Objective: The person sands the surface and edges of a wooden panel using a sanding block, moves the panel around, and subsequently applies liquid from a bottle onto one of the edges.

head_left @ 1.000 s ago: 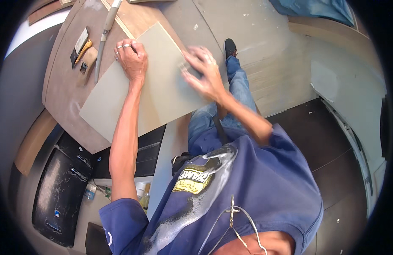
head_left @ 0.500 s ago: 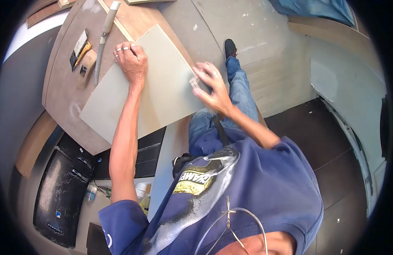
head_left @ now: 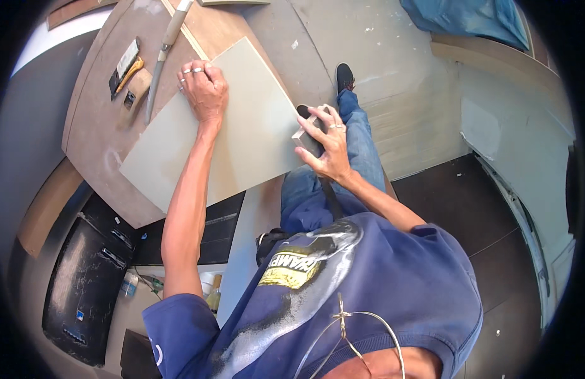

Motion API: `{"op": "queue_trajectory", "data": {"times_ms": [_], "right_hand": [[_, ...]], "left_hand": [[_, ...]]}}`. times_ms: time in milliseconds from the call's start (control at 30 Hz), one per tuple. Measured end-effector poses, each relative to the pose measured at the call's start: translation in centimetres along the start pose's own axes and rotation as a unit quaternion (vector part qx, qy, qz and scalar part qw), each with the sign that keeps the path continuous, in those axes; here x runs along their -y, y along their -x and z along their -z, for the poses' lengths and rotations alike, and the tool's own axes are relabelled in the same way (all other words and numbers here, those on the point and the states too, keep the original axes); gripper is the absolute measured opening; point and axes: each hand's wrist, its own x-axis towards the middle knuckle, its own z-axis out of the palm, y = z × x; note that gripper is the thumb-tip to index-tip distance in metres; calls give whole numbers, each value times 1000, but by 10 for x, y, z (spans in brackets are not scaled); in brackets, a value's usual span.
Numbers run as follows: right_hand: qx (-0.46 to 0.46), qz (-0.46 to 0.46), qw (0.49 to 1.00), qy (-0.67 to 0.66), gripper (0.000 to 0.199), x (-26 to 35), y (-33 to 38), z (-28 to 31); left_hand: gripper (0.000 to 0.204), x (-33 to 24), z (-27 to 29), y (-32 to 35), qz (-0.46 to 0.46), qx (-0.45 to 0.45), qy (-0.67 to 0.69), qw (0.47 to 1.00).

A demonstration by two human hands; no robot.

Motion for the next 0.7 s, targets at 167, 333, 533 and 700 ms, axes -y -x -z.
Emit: {"op": "queue_trajectory", "data": {"times_ms": [167, 333, 533, 700], "right_hand": [[-100, 100, 985, 100, 58, 33, -189, -28], [-95, 118, 978, 140, 58, 43, -192, -35], [-50, 92, 976, 192, 59, 41, -70, -20], [-89, 119, 979, 140, 56, 81, -258, -26]], "left_hand": [[16, 2, -5, -2, -29, 1, 4, 1000], [15, 1, -1, -1, -17, 8, 1, 1000], [13, 11, 1, 4, -7, -6, -9, 1000], [14, 1, -7, -1, -29, -1, 16, 999]]}}
